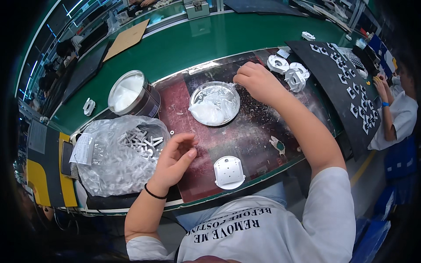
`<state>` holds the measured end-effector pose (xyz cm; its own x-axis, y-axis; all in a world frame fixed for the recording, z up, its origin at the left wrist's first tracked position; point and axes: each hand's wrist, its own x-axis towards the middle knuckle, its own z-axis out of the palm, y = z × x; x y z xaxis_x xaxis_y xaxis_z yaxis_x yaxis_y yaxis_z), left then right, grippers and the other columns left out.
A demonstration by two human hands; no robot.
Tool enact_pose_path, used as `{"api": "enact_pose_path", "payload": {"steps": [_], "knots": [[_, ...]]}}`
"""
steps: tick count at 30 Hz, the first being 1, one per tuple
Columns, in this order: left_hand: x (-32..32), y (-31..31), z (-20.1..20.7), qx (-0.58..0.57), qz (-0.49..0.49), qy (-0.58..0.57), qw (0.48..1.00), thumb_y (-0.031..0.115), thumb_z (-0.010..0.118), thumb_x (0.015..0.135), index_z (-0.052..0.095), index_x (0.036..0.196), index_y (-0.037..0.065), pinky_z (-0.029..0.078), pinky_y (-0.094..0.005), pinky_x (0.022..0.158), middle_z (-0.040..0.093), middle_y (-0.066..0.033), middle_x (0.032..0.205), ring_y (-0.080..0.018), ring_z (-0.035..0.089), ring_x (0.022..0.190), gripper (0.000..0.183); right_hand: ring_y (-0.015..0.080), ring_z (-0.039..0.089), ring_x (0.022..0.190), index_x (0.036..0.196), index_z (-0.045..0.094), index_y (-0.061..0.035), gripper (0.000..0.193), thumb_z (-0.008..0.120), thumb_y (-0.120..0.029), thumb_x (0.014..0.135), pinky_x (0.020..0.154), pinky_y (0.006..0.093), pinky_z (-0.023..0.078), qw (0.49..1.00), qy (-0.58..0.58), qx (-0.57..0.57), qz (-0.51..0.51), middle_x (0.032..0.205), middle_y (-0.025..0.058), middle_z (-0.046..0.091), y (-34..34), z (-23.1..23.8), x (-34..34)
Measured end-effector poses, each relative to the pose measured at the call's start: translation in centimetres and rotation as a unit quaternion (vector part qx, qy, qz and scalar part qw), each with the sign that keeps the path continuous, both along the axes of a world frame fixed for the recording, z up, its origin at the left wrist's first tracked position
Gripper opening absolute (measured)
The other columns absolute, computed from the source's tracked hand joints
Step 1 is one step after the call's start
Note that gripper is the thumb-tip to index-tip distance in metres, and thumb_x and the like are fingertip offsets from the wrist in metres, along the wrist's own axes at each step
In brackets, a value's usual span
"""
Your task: The person assembles small white plastic components by hand at a factory workstation. They repeatedly pick a base piece, insert a small cylindrical peg into a central hole, and place the finished unit on a black mat. The process is repetitive and involves handling multiple identical parts from a plastic bag.
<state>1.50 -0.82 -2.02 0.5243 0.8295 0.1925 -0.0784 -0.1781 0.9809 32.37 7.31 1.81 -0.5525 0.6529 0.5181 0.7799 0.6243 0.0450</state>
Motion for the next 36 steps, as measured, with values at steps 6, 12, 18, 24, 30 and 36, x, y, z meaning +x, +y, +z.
{"api": "enact_pose_path", "payload": {"steps": [6, 12, 18, 24, 30, 36], "knots": [[-0.3, 0.0, 0.2, -0.02, -0.02, 0.049, 0.998, 0.003, 0.058, 0.086, 0.051, 0.117, 0.004, 0.044, -0.026, 0.085, 0.055, -0.0052, 0.106, -0.0123, 0.054, 0.099, 0.032, 0.0222, 0.054, 0.095, 0.089, 0.062, -0.009, 0.021, 0.058, -0.003, 0.07, 0.081, 0.034, 0.044, 0.998, -0.069, -0.001, 0.009, 0.094, 0.0034, 0.059, 0.6, -0.7, -0.3], [-0.4, -0.1, 0.4, -0.03, -0.039, 0.068, 0.996, 0.001, 0.057, 0.088, 0.051, 0.117, 0.003, 0.043, -0.0265, 0.089, 0.055, -0.0046, 0.107, -0.012, 0.053, 0.102, 0.03, 0.0231, 0.054, 0.096, 0.091, 0.063, -0.008, 0.021, 0.057, -0.004, 0.071, 0.083, 0.034, 0.043, 0.996, -0.091, -0.023, -0.006, 0.094, 0.0044, 0.059, 0.6, -0.6, -0.5], [-0.2, -0.2, 0.8, -0.028, -0.046, 0.075, 0.996, 0.002, 0.058, 0.088, 0.053, 0.114, 0.001, 0.044, -0.0266, 0.088, 0.054, -0.0052, 0.106, -0.0124, 0.054, 0.101, 0.027, 0.0223, 0.054, 0.097, 0.092, 0.063, -0.0084, 0.022, 0.057, -0.005, 0.071, 0.084, 0.0334, 0.043, 0.993, -0.11, -0.034, -0.017, 0.095, 0.0039, 0.059, 0.6, -0.6, -0.6], [-0.2, -0.2, 1.1, -0.015, -0.052, 0.076, 0.996, 0.002, 0.057, 0.087, 0.054, 0.112, 0.001, 0.044, -0.0266, 0.087, 0.053, -0.0056, 0.105, -0.0128, 0.055, 0.1, 0.025, 0.0211, 0.052, 0.096, 0.091, 0.063, -0.0085, 0.021, 0.057, -0.006, 0.071, 0.084, 0.0333, 0.042, 0.991, -0.128, -0.032, -0.022, 0.094, 0.0027, 0.058, 0.7, -0.6, -0.6], [-0.2, -0.2, 1.2, -0.013, -0.051, 0.079, 0.996, 0.002, 0.057, 0.087, 0.054, 0.111, 0.001, 0.044, -0.0266, 0.087, 0.053, -0.0057, 0.105, -0.013, 0.055, 0.099, 0.025, 0.0206, 0.052, 0.096, 0.089, 0.064, -0.0084, 0.019, 0.057, -0.007, 0.071, 0.084, 0.0336, 0.041, 0.992, -0.122, -0.033, -0.016, 0.092, 0.0021, 0.057, 0.6, -0.4, -0.5], [-0.2, -0.2, 1.2, -0.009, -0.049, 0.078, 0.996, 0.002, 0.058, 0.087, 0.054, 0.111, 0.0, 0.045, -0.0268, 0.087, 0.053, -0.0058, 0.105, -0.0131, 0.055, 0.099, 0.025, 0.0202, 0.052, 0.094, 0.087, 0.063, -0.0084, 0.016, 0.057, -0.007, 0.072, 0.084, 0.0333, 0.04, 0.99, -0.133, -0.032, -0.017, 0.091, 0.0019, 0.057, 0.5, -0.2, -0.6]]}}
